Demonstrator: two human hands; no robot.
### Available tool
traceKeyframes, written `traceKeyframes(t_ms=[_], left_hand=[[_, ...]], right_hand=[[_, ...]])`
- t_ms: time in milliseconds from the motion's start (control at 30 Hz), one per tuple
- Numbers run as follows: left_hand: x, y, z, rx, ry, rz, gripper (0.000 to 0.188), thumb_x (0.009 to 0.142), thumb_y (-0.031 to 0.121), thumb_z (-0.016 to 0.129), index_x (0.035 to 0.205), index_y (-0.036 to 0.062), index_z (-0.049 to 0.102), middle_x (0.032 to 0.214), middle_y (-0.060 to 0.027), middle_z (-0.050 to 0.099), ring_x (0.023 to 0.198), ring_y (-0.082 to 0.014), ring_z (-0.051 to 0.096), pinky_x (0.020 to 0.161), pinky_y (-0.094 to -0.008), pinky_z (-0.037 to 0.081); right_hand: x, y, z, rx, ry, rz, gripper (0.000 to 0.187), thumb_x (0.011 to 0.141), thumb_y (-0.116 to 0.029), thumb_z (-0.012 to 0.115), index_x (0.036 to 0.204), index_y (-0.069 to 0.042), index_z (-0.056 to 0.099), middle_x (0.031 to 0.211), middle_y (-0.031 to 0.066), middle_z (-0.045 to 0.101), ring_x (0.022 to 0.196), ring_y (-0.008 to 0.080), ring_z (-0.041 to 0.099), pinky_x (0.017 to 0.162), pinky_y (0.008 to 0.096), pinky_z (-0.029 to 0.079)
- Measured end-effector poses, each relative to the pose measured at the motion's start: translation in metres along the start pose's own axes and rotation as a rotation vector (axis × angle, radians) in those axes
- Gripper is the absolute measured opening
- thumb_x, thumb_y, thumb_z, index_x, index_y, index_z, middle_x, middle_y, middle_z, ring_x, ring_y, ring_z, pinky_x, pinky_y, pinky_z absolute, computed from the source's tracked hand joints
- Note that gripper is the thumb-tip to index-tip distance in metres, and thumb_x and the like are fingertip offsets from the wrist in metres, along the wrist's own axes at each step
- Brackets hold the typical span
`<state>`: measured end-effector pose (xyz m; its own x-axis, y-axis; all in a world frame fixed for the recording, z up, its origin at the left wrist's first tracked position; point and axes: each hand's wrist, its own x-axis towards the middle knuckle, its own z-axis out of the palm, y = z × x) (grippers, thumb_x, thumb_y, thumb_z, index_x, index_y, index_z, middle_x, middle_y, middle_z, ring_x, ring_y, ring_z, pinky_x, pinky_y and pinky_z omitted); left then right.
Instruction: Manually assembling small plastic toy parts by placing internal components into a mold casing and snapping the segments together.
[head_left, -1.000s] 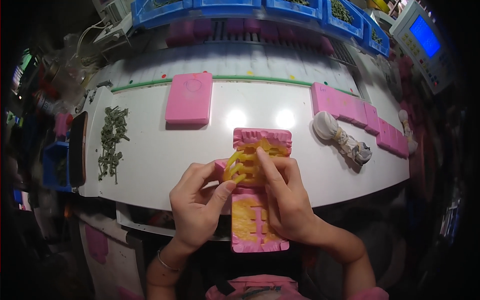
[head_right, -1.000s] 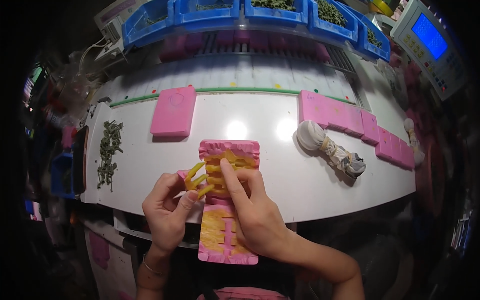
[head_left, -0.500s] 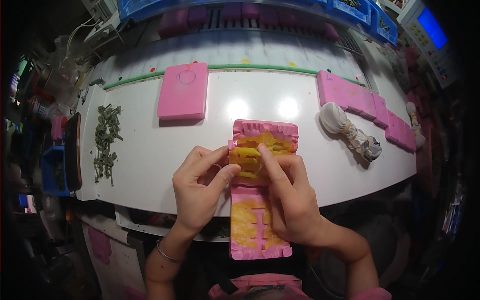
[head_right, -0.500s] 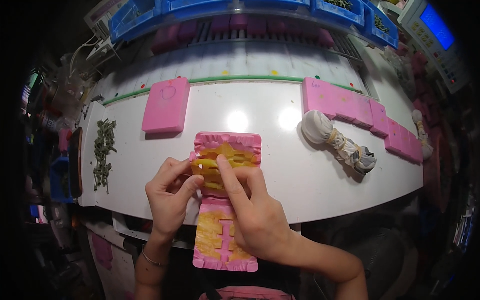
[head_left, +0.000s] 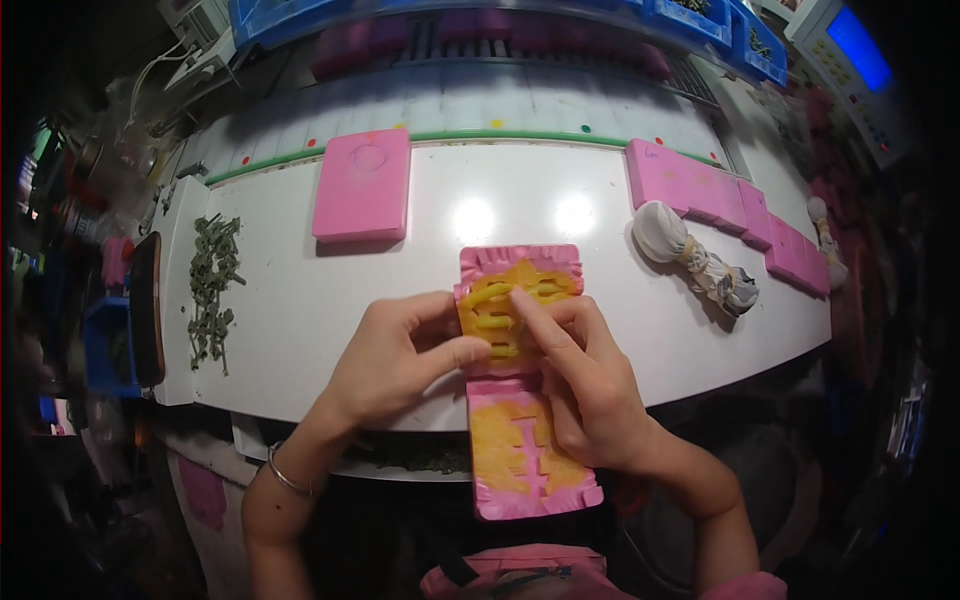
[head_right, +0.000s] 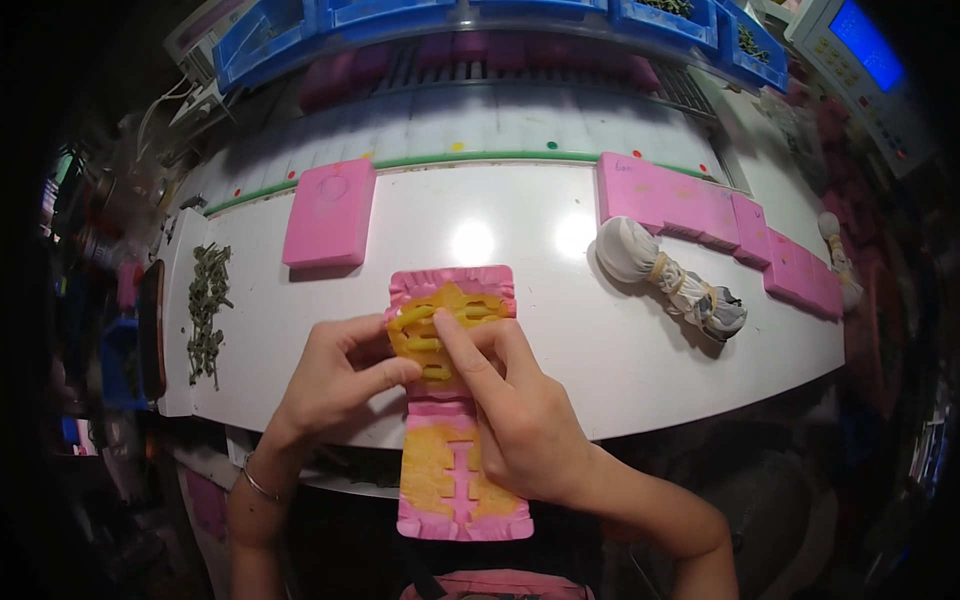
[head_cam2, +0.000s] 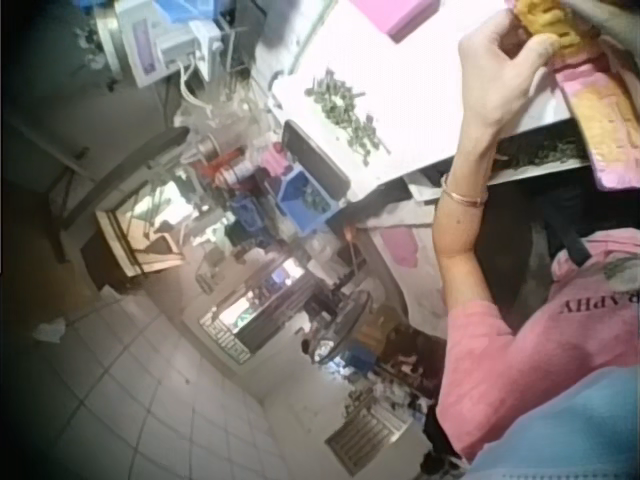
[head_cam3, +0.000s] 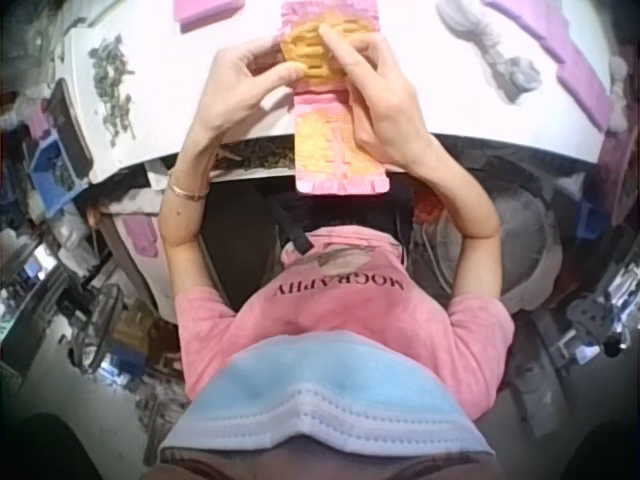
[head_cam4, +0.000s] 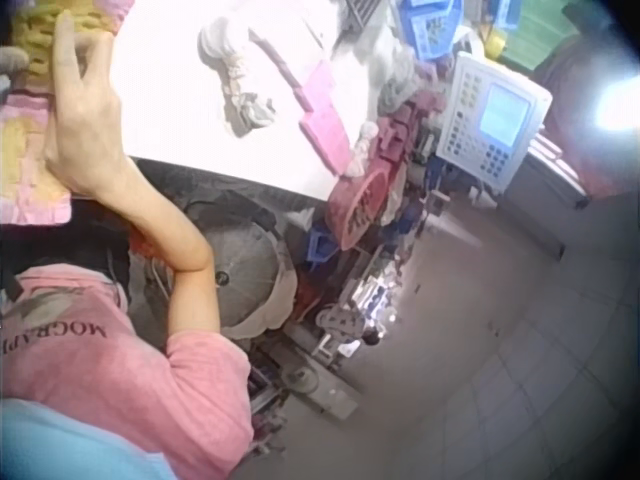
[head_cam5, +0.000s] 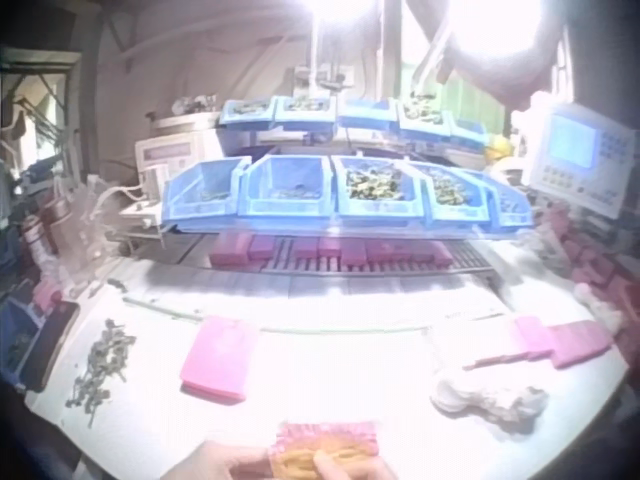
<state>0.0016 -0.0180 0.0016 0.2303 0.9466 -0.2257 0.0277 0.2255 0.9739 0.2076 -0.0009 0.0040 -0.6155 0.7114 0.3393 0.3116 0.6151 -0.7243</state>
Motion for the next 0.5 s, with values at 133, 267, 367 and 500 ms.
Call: traceKeyframes(t_ms=[133, 267, 367, 500], left_hand=[[-0.008, -0.002, 0.009, 0.15, 0.058, 0.062, 0.025, 0.083, 0.005, 0.064, 0.104, -0.0081, 0.059, 0.09, -0.0105, 0.068, 0.081, -0.0109, 0.062, 0.074, -0.0252, 0.051], [-0.012, -0.01, 0.026, 0.047, 0.212, 0.147, 0.022, 0.082, 0.004, 0.065, 0.1, -0.008, 0.06, 0.087, -0.0131, 0.068, 0.081, -0.0129, 0.065, 0.072, -0.0257, 0.052], [-0.024, -0.017, 0.029, 0.185, 0.282, 0.232, 0.022, 0.082, 0.003, 0.066, 0.1, -0.0073, 0.06, 0.085, -0.0128, 0.068, 0.079, -0.0134, 0.066, 0.07, -0.0253, 0.053], [-0.026, -0.008, 0.032, 0.178, 0.219, 0.163, 0.024, 0.08, 0.005, 0.068, 0.101, -0.0065, 0.062, 0.082, -0.0114, 0.069, 0.072, -0.0123, 0.066, 0.065, -0.023, 0.053]], right_hand=[[-0.004, -0.001, -0.003, 0.022, -0.029, -0.025, 0.065, 0.071, 0.013, 0.053, 0.133, 0.005, 0.04, 0.101, 0.019, 0.047, 0.079, 0.0311, 0.058, 0.066, 0.0332, 0.05], [-0.01, 0.0, 0.002, -0.023, 0.063, -0.086, 0.062, 0.071, 0.012, 0.056, 0.132, 0.007, 0.042, 0.103, 0.0183, 0.048, 0.079, 0.028, 0.056, 0.062, 0.0306, 0.049], [-0.013, -0.005, -0.001, -0.411, 0.346, -0.208, 0.058, 0.072, 0.003, 0.065, 0.126, 0.01, 0.046, 0.11, 0.0191, 0.047, 0.092, 0.0261, 0.048, 0.072, 0.0332, 0.045], [-0.006, 0.001, 0.006, 0.214, 0.293, 0.146, 0.047, 0.085, -0.006, 0.059, 0.126, 0.006, 0.039, 0.109, 0.02, 0.048, 0.1, 0.0309, 0.053, 0.085, 0.0346, 0.044]])
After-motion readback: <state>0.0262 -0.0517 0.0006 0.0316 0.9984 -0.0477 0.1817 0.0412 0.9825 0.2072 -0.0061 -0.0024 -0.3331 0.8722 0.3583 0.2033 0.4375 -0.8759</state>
